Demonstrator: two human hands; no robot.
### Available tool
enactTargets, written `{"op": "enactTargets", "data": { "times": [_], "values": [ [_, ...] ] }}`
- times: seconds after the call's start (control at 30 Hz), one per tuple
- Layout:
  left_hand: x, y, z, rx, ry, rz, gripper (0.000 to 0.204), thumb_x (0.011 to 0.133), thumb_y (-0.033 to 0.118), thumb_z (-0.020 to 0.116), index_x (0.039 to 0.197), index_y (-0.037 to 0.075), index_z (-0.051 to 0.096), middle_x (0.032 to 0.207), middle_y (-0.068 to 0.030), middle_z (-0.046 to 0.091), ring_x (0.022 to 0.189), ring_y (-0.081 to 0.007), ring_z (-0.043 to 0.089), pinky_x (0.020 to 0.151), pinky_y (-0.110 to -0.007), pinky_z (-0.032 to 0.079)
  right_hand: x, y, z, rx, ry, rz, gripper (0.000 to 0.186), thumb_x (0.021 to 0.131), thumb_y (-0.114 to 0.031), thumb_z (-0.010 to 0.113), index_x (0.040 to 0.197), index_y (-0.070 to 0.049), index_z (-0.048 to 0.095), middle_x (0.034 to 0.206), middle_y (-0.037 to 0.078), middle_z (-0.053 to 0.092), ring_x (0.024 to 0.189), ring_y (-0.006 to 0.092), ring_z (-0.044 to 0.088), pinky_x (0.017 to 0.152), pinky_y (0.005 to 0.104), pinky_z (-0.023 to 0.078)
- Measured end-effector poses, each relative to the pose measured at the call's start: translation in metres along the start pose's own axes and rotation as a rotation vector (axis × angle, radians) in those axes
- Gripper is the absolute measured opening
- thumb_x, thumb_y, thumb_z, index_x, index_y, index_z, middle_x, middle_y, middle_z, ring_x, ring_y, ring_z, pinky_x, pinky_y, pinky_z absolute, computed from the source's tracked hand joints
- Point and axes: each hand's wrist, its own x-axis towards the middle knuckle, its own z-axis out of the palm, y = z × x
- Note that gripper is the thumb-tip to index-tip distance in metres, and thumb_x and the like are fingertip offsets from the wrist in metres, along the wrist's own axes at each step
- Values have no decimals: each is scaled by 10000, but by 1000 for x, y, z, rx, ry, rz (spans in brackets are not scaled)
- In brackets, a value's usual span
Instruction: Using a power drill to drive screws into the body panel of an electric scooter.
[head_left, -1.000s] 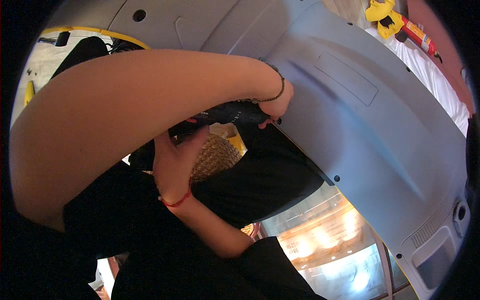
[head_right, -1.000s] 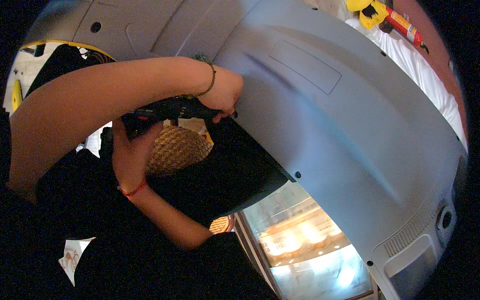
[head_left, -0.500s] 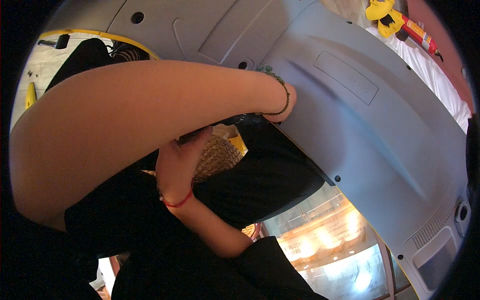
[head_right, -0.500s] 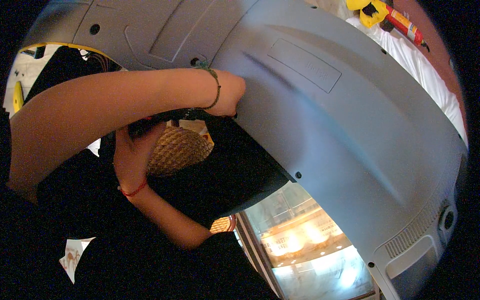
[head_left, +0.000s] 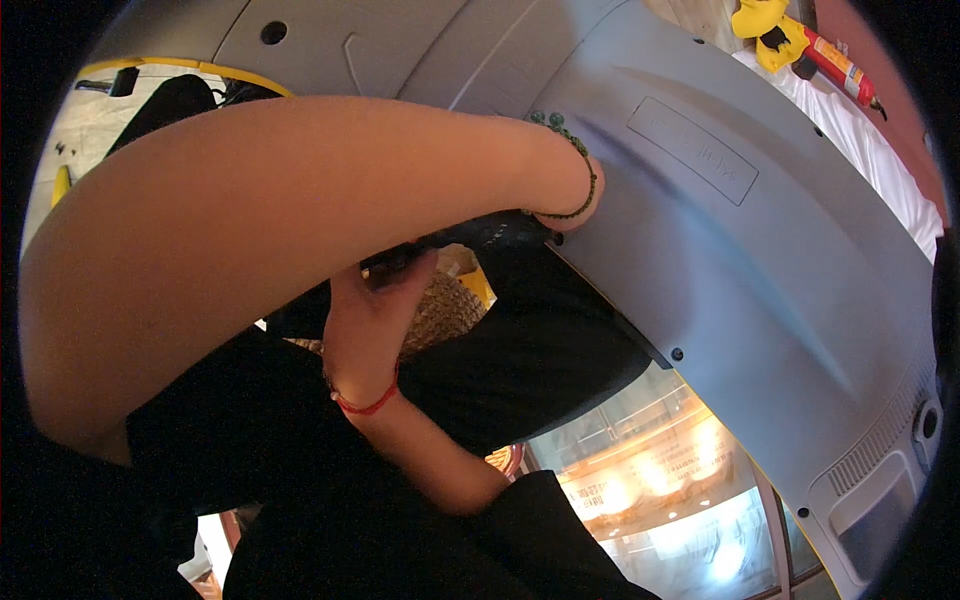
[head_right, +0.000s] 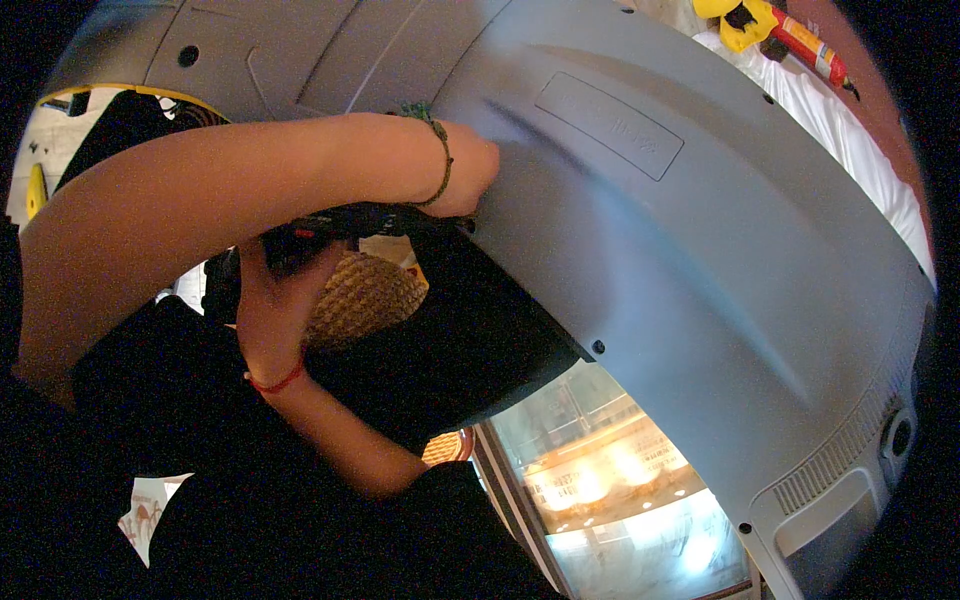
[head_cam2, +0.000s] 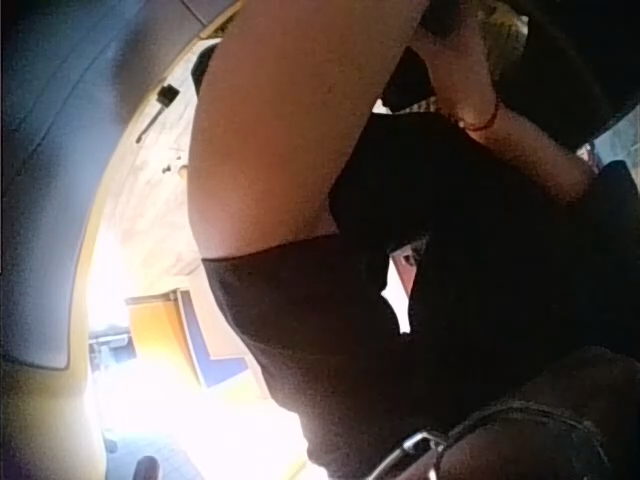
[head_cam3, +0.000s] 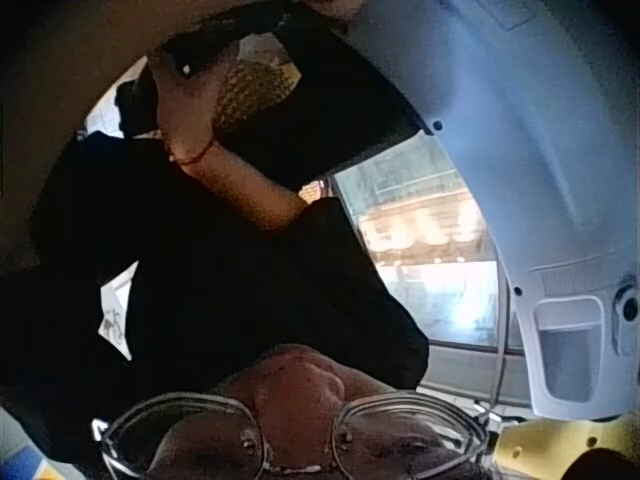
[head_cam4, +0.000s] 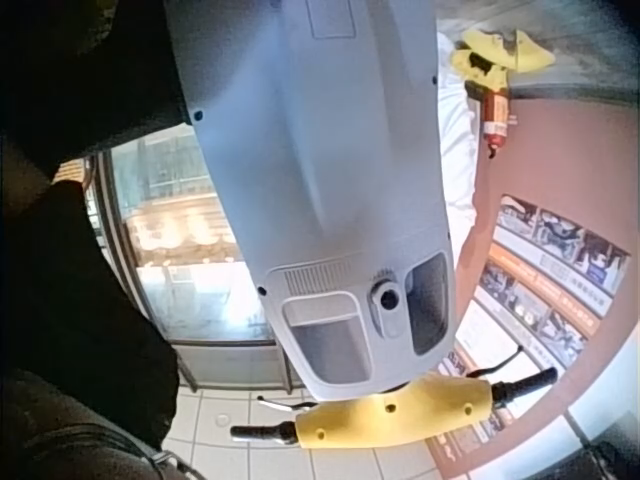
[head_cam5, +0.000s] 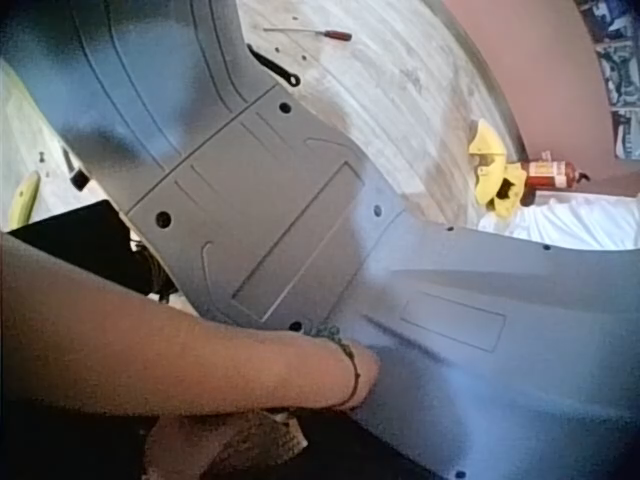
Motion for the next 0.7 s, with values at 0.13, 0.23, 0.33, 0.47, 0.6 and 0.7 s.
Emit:
{"op": "enactTargets", "data": {
  "times": [0.13, 0.23, 0.33, 0.47, 0.6, 0.7],
  "values": [
    [0, -2, -4, 2, 19, -8, 264, 797, 238, 588, 787, 13, 724, 851, -150, 704, 776, -296, 677, 698, -412, 529, 2, -5, 0, -17, -8, 86, 664, 826, -14, 692, 1343, 0, 276, 1249, 146, 411, 1164, 242, 393, 1025, 369, 312],
    [-2, -1, -13, -6, 16, -7, 263, 796, 237, 587, 787, 12, 724, 854, -154, 704, 780, -301, 679, 700, -415, 530, 2, -11, 4, 211, -9, 17, 645, 839, -22, 686, 1343, -1, 285, 1273, 151, 417, 1171, 234, 409, 1017, 357, 334],
    [-7, 5, -32, 66, -16, 32, 279, 819, 226, 535, 834, 21, 723, 852, -124, 712, 695, -230, 660, 635, -367, 523, 3, -18, 4, 134, -5, 93, 607, 849, -25, 679, 1328, -4, 307, 1263, 141, 451, 1141, 216, 452, 1005, 340, 352],
    [-48, 19, -55, -418, 19, -107, 286, 838, 255, 505, 881, 35, 682, 731, -48, 663, 525, -122, 515, 490, -286, 430, 3, -25, 5, 234, 15, -1, 420, 865, -63, 678, 1213, -28, 445, 1120, 51, 558, 994, 122, 531, 872, 272, 422],
    [-131, 25, -67, -600, 228, -44, 264, 848, 258, 510, 907, 49, 661, 743, -22, 630, 555, -95, 480, 513, -255, 400, 1, -23, -2, 309, -1, 33, 400, 842, -59, 699, 1173, -65, 475, 1024, 10, 573, 851, 81, 537, 710, 219, 427],
    [-191, 27, -64, -527, 387, -16, 249, 856, 260, 514, 926, 60, 646, 752, -3, 606, 577, -75, 454, 531, -233, 378, 6, -17, -13, 312, -14, 2, 407, 822, -66, 716, 1154, -95, 483, 957, -14, 571, 752, 54, 523, 581, 195, 392]
  ]
}}
